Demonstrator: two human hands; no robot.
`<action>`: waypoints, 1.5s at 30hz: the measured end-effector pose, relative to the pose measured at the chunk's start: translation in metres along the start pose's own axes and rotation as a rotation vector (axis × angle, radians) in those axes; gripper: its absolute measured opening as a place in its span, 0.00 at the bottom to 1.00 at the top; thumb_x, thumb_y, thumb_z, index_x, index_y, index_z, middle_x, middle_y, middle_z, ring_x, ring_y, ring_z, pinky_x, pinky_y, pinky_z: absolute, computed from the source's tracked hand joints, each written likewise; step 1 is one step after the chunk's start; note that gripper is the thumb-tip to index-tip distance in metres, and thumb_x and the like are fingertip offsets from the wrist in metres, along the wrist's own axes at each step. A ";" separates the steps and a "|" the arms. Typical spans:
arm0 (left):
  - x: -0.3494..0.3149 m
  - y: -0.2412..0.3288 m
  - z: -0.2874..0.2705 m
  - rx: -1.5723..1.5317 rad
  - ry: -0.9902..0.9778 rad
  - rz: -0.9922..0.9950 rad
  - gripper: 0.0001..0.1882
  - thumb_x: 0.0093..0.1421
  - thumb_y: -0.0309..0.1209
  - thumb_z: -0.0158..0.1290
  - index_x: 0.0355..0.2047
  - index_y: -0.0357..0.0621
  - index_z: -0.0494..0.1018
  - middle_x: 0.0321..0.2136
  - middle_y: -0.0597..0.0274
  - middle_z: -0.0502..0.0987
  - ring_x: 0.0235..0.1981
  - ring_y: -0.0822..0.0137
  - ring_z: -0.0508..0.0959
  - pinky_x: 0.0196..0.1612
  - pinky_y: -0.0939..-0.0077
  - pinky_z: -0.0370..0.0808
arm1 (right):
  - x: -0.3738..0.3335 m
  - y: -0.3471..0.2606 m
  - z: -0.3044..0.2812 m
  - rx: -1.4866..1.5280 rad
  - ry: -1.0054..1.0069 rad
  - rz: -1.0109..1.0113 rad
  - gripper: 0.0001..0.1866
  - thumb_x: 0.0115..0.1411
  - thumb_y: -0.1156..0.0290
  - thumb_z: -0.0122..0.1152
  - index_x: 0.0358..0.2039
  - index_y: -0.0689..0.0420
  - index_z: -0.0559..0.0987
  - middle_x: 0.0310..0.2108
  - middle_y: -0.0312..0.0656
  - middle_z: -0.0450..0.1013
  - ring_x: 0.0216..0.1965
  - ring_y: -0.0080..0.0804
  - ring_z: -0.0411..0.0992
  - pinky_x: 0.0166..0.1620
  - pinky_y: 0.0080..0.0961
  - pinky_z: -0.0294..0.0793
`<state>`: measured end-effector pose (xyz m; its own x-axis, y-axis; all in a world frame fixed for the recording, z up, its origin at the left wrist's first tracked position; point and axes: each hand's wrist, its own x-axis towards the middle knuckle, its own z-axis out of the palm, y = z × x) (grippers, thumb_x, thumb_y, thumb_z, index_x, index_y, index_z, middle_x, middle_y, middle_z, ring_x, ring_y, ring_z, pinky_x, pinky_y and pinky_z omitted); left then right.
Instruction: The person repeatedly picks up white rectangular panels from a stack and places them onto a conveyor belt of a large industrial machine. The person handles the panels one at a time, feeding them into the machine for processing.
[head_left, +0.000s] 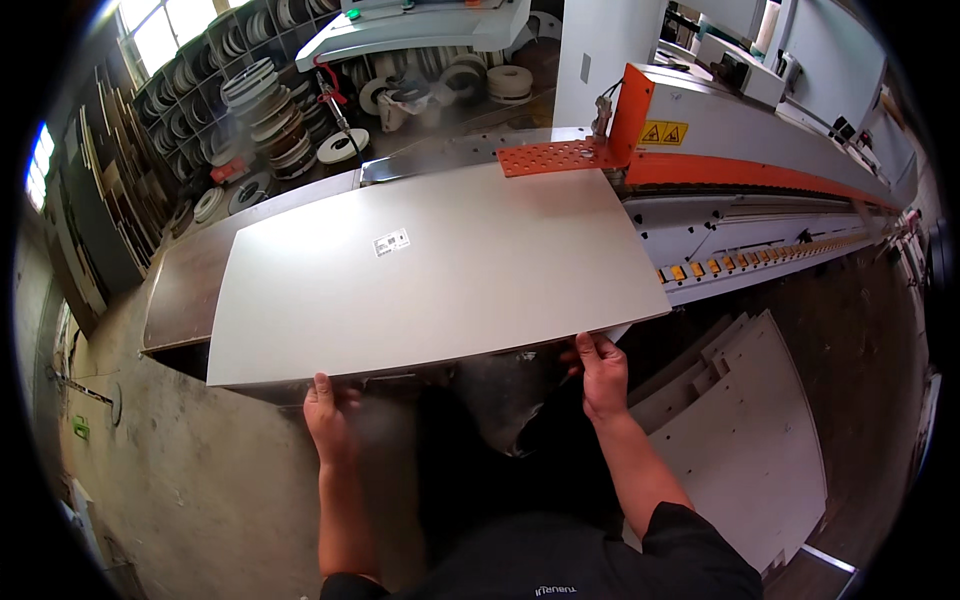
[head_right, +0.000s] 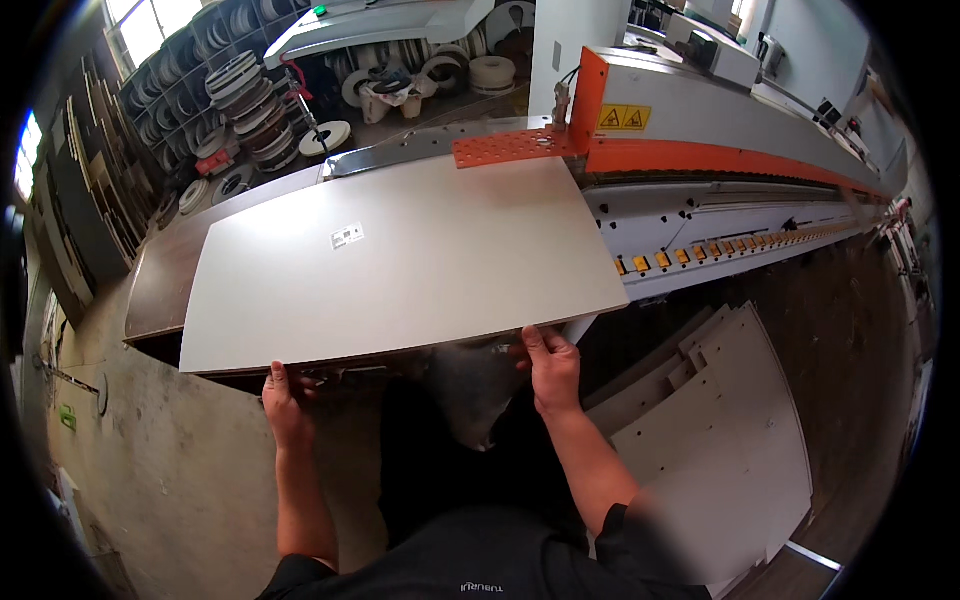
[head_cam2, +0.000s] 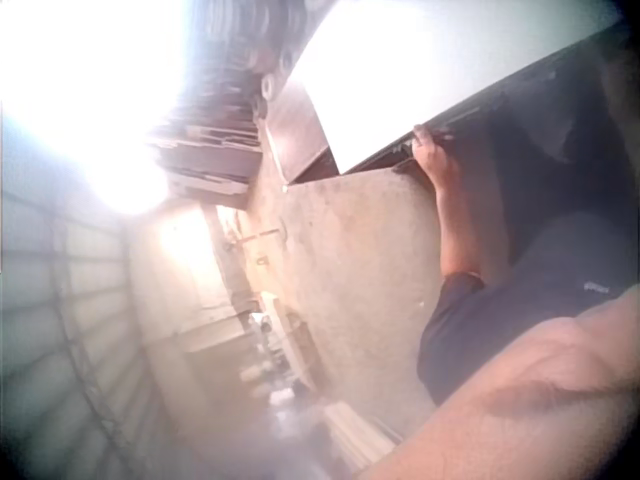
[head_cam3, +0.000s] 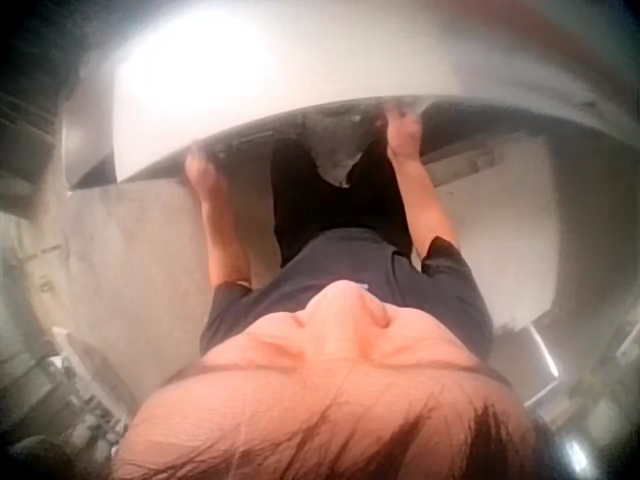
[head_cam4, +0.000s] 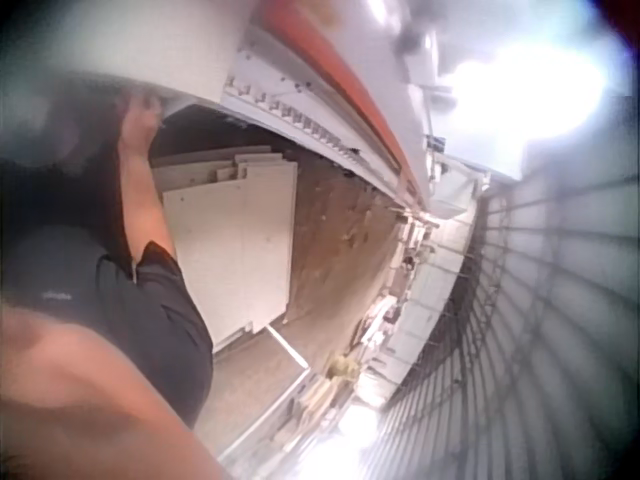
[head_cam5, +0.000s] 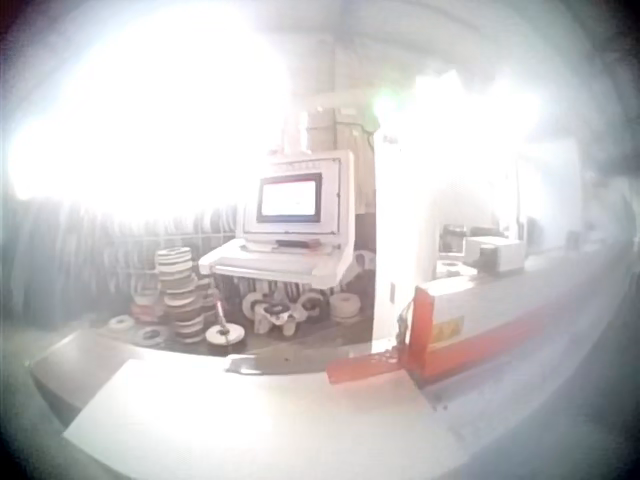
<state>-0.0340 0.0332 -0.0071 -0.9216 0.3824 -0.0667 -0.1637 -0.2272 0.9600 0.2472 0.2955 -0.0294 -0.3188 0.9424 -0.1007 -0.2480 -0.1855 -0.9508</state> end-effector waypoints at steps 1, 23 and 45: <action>0.000 0.000 0.002 -0.044 0.011 -0.012 0.19 0.76 0.45 0.48 0.34 0.45 0.74 0.21 0.68 0.74 0.23 0.76 0.71 0.28 0.79 0.69 | 0.000 0.003 -0.001 0.005 0.008 -0.010 0.12 0.70 0.60 0.64 0.35 0.55 0.83 0.31 0.31 0.79 0.31 0.22 0.78 0.30 0.19 0.72; -0.053 -0.036 0.120 -0.055 -0.282 -0.217 0.23 0.76 0.46 0.47 0.31 0.39 0.74 0.24 0.54 0.81 0.22 0.70 0.75 0.30 0.76 0.74 | 0.009 0.013 -0.140 -0.080 0.339 0.050 0.16 0.70 0.53 0.63 0.45 0.52 0.82 0.30 0.32 0.77 0.24 0.17 0.67 0.29 0.16 0.68; -0.180 -0.249 0.093 0.575 -0.910 -0.616 0.13 0.69 0.36 0.54 0.45 0.38 0.78 0.31 0.60 0.80 0.31 0.71 0.79 0.38 0.75 0.76 | -0.312 0.182 -0.403 0.512 1.104 0.464 0.22 0.68 0.47 0.54 0.49 0.53 0.77 0.43 0.35 0.81 0.37 0.25 0.79 0.36 0.29 0.77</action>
<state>0.2058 0.1045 -0.2083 -0.1288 0.8208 -0.5566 -0.0934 0.5487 0.8308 0.6700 0.0795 -0.2890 0.3869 0.4468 -0.8066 -0.7151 -0.4069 -0.5684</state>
